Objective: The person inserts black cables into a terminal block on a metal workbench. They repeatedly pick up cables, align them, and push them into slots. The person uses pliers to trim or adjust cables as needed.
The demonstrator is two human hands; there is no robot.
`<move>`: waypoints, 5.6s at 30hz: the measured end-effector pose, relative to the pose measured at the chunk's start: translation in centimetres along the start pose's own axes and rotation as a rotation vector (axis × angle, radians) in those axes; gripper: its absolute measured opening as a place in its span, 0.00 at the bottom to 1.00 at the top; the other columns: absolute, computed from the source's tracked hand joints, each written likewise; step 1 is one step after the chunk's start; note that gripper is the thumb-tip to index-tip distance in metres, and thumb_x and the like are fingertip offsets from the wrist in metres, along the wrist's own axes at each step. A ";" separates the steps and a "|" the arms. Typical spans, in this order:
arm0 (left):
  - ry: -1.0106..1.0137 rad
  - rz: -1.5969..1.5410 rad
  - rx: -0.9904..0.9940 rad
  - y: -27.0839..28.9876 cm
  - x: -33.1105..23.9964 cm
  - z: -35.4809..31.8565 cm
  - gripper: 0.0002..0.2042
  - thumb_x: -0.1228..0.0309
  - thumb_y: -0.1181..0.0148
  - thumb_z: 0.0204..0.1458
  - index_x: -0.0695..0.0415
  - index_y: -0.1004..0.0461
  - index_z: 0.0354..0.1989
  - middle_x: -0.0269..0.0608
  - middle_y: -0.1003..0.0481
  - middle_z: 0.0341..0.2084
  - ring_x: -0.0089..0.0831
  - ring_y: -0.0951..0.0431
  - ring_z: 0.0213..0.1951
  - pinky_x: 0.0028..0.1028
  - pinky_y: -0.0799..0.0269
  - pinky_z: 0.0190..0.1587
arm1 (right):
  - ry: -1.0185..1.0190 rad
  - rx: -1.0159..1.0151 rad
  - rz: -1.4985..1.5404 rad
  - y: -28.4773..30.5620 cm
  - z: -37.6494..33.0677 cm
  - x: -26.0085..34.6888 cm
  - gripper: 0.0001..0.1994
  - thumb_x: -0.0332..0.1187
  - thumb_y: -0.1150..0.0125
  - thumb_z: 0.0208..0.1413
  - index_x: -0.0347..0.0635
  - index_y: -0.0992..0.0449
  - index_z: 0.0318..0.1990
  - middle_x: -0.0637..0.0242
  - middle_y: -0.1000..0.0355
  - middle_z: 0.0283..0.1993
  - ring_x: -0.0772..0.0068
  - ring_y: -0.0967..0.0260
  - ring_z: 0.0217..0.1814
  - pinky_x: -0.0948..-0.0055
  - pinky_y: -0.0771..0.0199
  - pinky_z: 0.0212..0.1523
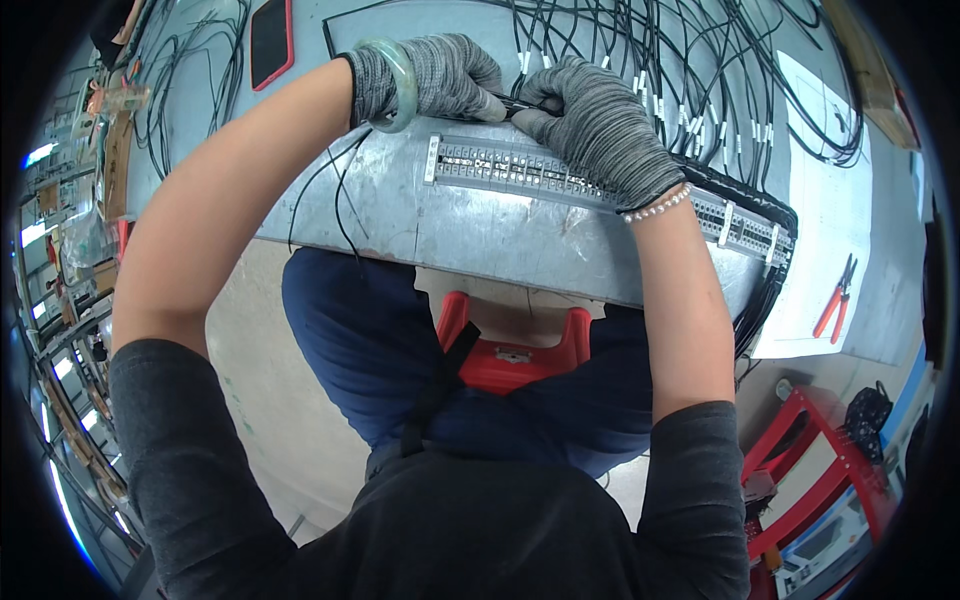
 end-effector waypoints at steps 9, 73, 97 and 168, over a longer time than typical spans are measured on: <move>0.038 0.144 0.101 -0.6 0.1 1.2 0.13 0.65 0.33 0.42 0.57 0.19 0.36 0.37 0.22 0.26 0.26 0.25 0.29 0.26 0.29 0.39 | -0.063 0.065 0.046 -0.6 0.2 -0.2 0.18 0.46 0.39 0.53 0.43 0.23 0.45 0.59 0.24 0.40 0.62 0.26 0.44 0.65 0.27 0.49; -0.124 -0.137 -0.041 0.4 0.1 0.7 0.08 0.64 0.37 0.51 0.56 0.23 0.31 0.31 0.24 0.26 0.19 0.28 0.32 0.24 0.31 0.41 | 0.027 -0.095 -0.029 -0.8 0.5 -0.6 0.16 0.45 0.39 0.52 0.45 0.22 0.43 0.59 0.24 0.39 0.60 0.26 0.44 0.62 0.27 0.49; -0.238 0.912 -0.322 -1.6 -2.5 -0.5 0.11 0.70 0.44 0.53 0.54 0.24 0.44 0.42 0.25 0.34 0.39 0.22 0.37 0.36 0.25 0.42 | 0.012 -0.083 0.009 -0.3 0.1 -0.4 0.15 0.45 0.40 0.53 0.45 0.20 0.41 0.59 0.23 0.36 0.61 0.25 0.40 0.63 0.26 0.48; 0.006 0.303 -0.280 -1.4 0.4 -1.0 0.12 0.63 0.40 0.47 0.58 0.22 0.35 0.45 0.23 0.25 0.38 0.22 0.30 0.35 0.25 0.40 | -0.435 0.210 0.340 0.1 3.6 0.3 0.20 0.48 0.42 0.57 0.40 0.26 0.46 0.67 0.25 0.32 0.82 0.27 0.31 0.84 0.23 0.29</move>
Point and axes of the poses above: each hand's wrist, its own z-axis towards the middle knuckle, its own y-axis out of the back of the hand, x = y × z, the point moved 8 cm from there along z, towards the middle knuckle
